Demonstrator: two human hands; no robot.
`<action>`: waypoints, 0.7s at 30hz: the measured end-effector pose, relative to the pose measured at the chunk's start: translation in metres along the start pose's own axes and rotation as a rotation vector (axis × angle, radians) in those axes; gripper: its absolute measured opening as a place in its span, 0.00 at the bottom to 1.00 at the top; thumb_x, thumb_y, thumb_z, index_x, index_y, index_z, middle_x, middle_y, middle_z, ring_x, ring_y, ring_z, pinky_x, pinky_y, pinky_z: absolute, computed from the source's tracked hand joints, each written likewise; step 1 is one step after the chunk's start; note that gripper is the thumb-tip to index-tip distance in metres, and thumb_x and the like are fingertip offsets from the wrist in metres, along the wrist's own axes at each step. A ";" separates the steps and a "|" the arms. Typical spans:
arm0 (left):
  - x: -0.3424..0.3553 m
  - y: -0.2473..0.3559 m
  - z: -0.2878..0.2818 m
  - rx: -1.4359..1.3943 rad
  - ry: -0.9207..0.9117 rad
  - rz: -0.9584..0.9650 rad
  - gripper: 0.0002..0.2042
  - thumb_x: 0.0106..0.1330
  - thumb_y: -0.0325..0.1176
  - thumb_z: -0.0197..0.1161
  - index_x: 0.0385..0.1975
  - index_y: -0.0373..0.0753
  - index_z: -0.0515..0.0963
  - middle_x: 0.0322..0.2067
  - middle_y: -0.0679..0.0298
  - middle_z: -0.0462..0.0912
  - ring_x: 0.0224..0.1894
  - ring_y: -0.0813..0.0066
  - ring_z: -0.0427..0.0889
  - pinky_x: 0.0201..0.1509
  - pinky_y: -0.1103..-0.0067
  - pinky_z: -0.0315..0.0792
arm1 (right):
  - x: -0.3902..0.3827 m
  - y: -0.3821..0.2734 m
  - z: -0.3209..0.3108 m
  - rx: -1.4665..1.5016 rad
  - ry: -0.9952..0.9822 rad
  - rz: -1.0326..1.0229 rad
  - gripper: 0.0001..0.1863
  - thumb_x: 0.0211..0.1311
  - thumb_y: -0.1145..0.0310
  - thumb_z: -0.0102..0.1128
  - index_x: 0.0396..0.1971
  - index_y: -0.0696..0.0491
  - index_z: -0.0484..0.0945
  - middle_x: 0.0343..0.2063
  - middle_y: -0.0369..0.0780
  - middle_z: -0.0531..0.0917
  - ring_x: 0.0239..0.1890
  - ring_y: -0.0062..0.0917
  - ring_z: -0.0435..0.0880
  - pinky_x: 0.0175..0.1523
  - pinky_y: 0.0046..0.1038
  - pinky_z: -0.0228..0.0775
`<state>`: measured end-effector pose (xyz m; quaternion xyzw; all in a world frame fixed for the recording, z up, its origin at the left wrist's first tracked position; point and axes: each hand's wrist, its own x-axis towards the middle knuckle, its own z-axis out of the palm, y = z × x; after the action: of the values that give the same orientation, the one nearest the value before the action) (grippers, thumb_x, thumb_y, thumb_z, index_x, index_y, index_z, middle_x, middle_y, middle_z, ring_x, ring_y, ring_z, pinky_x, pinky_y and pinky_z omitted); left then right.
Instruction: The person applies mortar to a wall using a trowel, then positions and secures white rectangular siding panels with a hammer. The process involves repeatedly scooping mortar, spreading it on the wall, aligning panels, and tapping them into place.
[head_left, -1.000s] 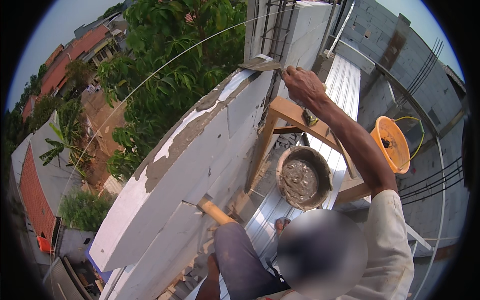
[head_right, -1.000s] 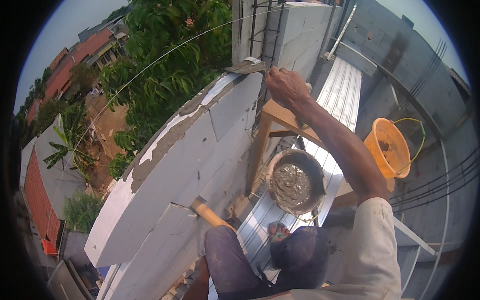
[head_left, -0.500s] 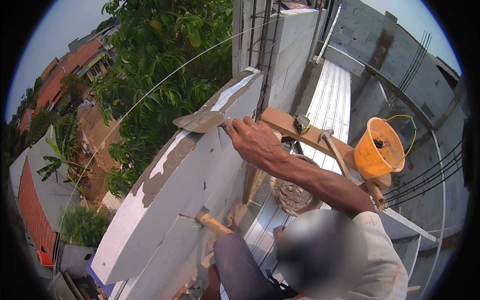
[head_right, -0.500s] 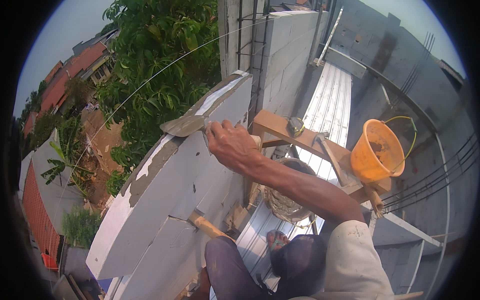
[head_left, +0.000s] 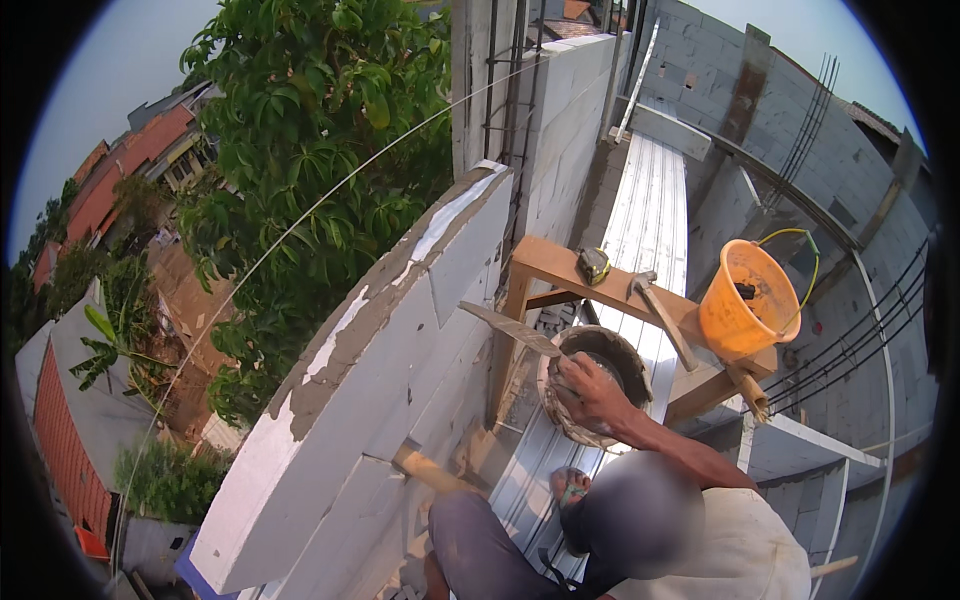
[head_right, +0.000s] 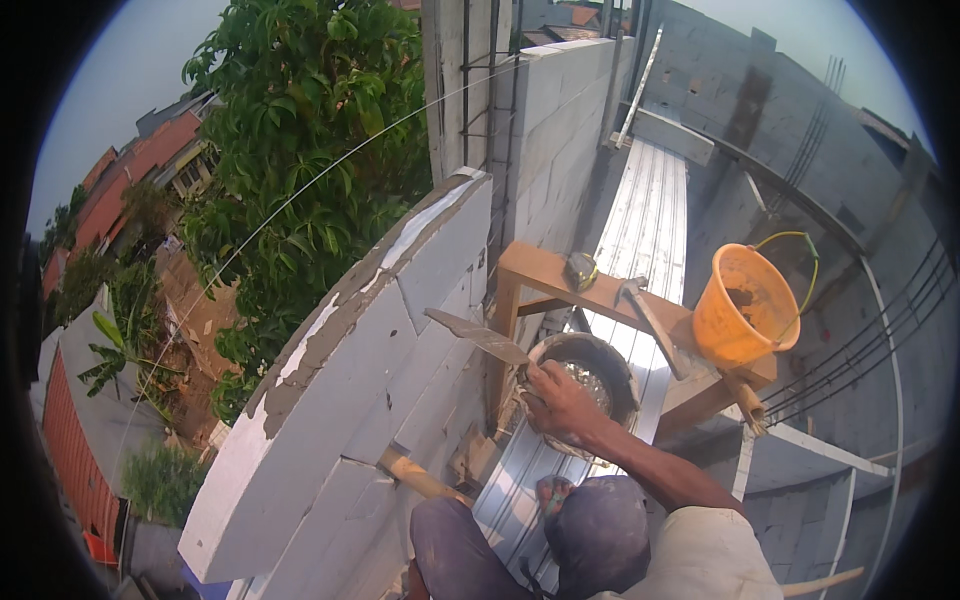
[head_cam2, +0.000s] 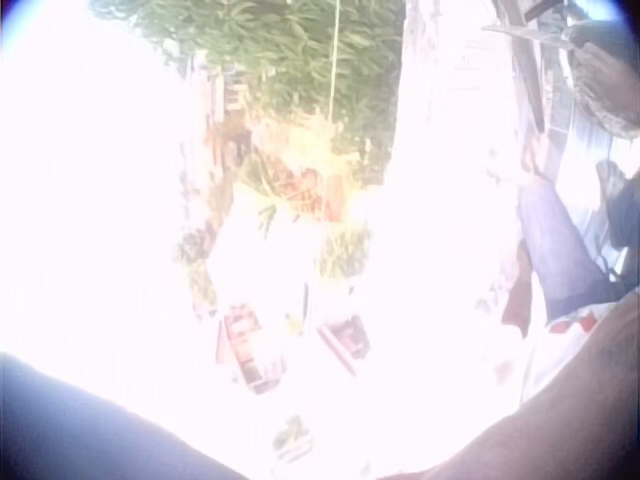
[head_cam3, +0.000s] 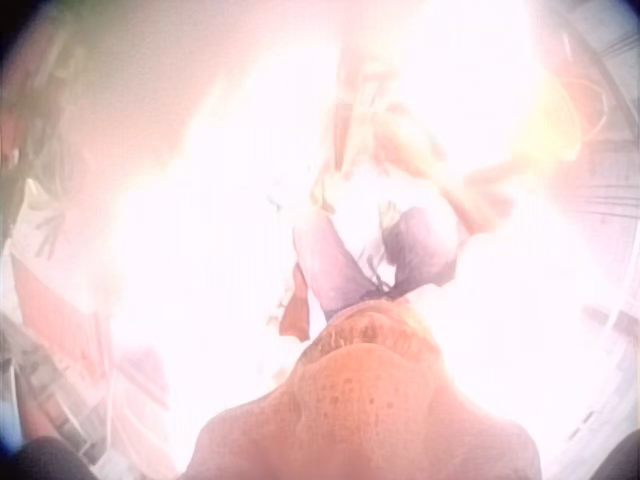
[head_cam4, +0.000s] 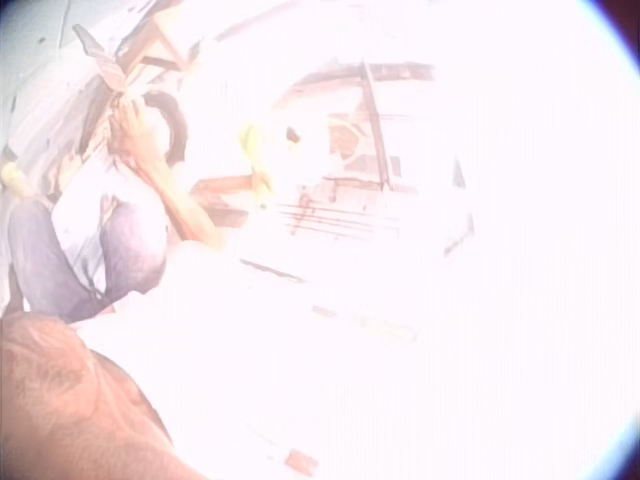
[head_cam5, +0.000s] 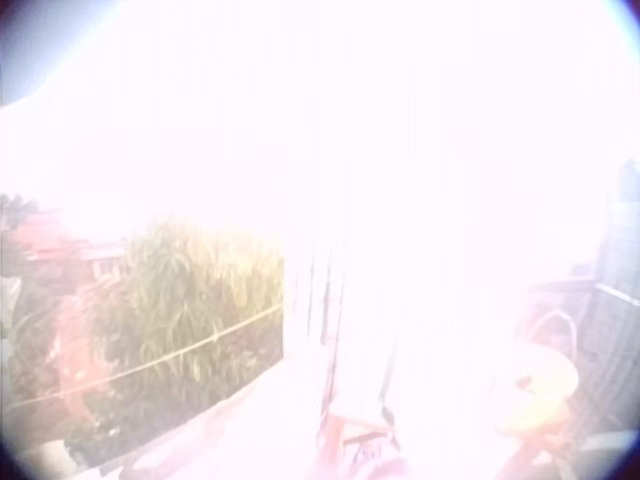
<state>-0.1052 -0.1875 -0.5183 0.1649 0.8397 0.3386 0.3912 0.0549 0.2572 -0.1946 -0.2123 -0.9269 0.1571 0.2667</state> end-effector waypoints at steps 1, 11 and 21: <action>0.001 0.001 0.000 0.004 -0.004 -0.008 0.22 0.70 0.46 0.55 0.42 0.30 0.85 0.36 0.42 0.88 0.42 0.44 0.88 0.46 0.59 0.77 | -0.018 0.013 -0.008 -0.026 0.027 0.075 0.24 0.59 0.70 0.69 0.56 0.58 0.75 0.42 0.49 0.79 0.42 0.49 0.83 0.47 0.46 0.78; -0.008 -0.004 -0.004 0.054 -0.015 0.025 0.21 0.69 0.45 0.56 0.42 0.30 0.84 0.37 0.42 0.88 0.43 0.43 0.88 0.47 0.60 0.77 | -0.081 0.081 -0.053 0.294 -0.538 1.113 0.21 0.61 0.58 0.65 0.41 0.63 0.85 0.29 0.45 0.87 0.32 0.30 0.85 0.41 0.36 0.76; 0.001 -0.028 -0.016 0.046 -0.129 0.007 0.20 0.67 0.45 0.60 0.41 0.30 0.83 0.38 0.42 0.88 0.46 0.43 0.87 0.46 0.58 0.78 | -0.094 0.022 -0.062 0.270 -0.373 0.876 0.31 0.67 0.46 0.66 0.57 0.59 0.82 0.43 0.47 0.88 0.47 0.33 0.88 0.56 0.35 0.78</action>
<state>-0.1186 -0.2140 -0.5312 0.1982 0.8197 0.3091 0.4397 0.1690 0.2428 -0.1934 -0.5140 -0.7538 0.4083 0.0302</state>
